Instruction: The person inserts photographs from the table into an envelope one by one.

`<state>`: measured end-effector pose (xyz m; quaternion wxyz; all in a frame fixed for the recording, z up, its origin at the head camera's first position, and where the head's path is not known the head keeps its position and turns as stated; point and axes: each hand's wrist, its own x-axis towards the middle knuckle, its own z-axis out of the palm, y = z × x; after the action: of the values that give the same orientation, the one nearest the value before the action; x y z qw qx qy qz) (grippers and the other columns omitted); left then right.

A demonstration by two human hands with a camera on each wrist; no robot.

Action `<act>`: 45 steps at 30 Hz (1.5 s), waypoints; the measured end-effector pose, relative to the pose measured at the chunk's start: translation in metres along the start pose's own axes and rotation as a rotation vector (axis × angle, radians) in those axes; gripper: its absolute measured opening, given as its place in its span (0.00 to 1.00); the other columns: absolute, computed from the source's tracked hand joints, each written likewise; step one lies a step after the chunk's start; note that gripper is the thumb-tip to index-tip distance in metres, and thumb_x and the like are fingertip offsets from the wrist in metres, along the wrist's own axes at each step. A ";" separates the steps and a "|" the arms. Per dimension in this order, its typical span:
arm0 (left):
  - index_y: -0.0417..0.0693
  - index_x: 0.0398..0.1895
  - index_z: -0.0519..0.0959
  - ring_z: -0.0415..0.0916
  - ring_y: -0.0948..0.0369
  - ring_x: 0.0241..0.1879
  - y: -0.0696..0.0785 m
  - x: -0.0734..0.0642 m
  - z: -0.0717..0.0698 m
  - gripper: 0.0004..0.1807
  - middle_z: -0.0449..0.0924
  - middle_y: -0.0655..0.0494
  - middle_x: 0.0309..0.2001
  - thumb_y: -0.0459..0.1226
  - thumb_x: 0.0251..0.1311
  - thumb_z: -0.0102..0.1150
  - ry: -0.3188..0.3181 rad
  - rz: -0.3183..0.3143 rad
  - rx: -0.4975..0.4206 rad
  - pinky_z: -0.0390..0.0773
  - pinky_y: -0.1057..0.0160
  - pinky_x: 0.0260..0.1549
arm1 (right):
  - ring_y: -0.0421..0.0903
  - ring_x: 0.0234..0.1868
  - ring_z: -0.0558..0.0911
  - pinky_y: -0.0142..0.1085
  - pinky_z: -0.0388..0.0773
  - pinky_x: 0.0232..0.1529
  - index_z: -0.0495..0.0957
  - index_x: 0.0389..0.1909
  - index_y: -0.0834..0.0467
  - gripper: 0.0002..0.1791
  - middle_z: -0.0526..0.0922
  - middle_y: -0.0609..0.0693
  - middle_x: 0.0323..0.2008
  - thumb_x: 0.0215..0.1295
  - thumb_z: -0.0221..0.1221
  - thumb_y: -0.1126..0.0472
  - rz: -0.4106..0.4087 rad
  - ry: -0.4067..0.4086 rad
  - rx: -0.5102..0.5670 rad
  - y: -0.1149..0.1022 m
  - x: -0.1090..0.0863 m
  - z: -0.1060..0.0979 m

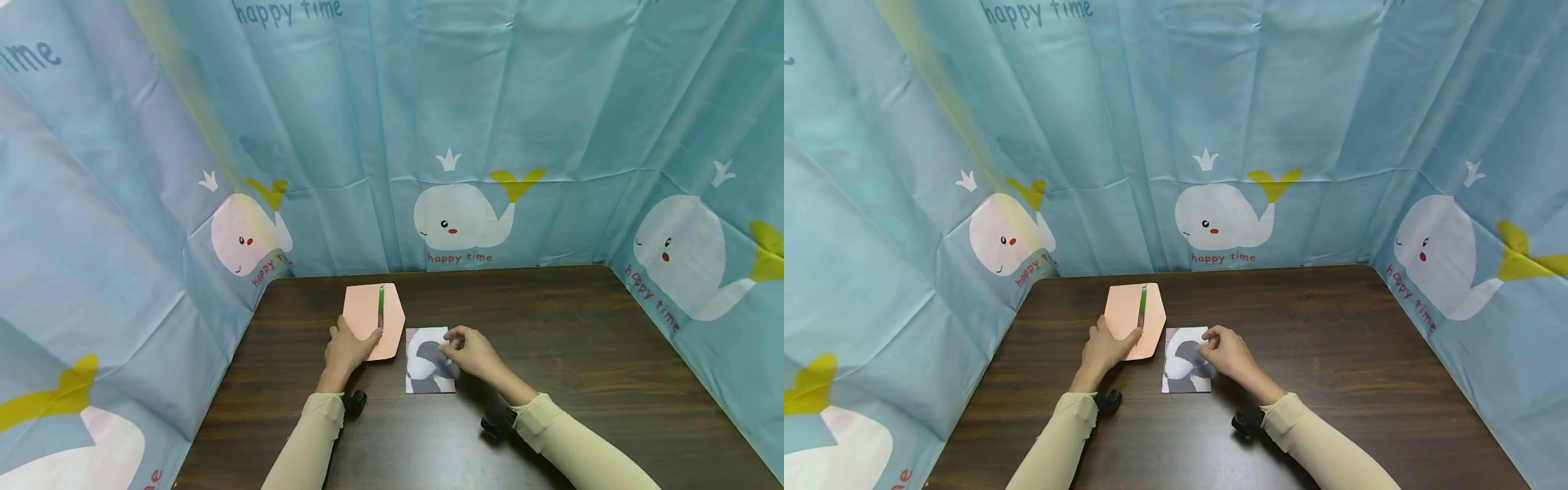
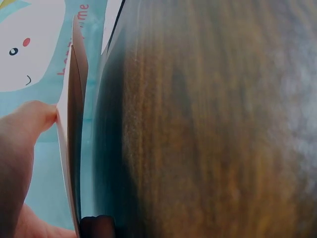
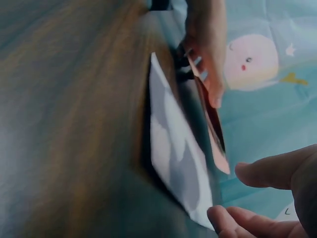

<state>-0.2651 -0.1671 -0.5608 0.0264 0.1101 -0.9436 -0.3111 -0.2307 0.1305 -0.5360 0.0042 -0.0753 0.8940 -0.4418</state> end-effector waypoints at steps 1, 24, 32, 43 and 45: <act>0.36 0.78 0.47 0.72 0.31 0.56 0.000 0.000 0.000 0.66 0.60 0.29 0.66 0.71 0.49 0.61 -0.001 -0.002 0.002 0.70 0.33 0.53 | 0.40 0.26 0.76 0.36 0.71 0.30 0.83 0.43 0.60 0.16 0.81 0.43 0.25 0.59 0.71 0.55 0.005 -0.002 -0.018 0.002 -0.002 0.000; 0.36 0.78 0.47 0.72 0.31 0.55 -0.001 -0.004 -0.002 0.65 0.60 0.28 0.65 0.69 0.50 0.62 -0.005 -0.003 -0.002 0.71 0.33 0.52 | 0.42 0.27 0.70 0.37 0.68 0.29 0.74 0.28 0.55 0.26 0.71 0.44 0.24 0.44 0.78 0.43 -0.072 0.037 -0.308 0.016 -0.023 0.017; 0.35 0.78 0.48 0.72 0.31 0.54 0.000 -0.004 -0.002 0.65 0.61 0.28 0.64 0.70 0.51 0.62 -0.002 0.005 -0.005 0.72 0.33 0.52 | 0.43 0.30 0.73 0.41 0.72 0.33 0.76 0.30 0.54 0.25 0.73 0.45 0.28 0.44 0.78 0.44 -0.067 0.042 -0.359 0.012 -0.023 0.020; 0.36 0.78 0.47 0.72 0.31 0.54 0.004 -0.004 -0.003 0.66 0.60 0.28 0.65 0.70 0.50 0.62 -0.009 -0.005 -0.002 0.72 0.33 0.51 | 0.42 0.31 0.75 0.42 0.72 0.32 0.78 0.38 0.55 0.26 0.74 0.44 0.29 0.45 0.78 0.45 -0.032 0.059 -0.383 0.008 -0.023 0.021; 0.36 0.79 0.46 0.72 0.31 0.54 0.005 -0.004 -0.003 0.66 0.60 0.28 0.65 0.70 0.50 0.62 -0.009 -0.005 -0.002 0.72 0.33 0.51 | 0.43 0.32 0.76 0.42 0.73 0.32 0.79 0.39 0.56 0.27 0.75 0.45 0.30 0.46 0.78 0.45 -0.041 0.067 -0.390 0.008 -0.023 0.022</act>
<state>-0.2613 -0.1644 -0.5553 0.0215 0.1108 -0.9432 -0.3125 -0.2069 0.1215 -0.5568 -0.0490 -0.0781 0.9605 -0.2625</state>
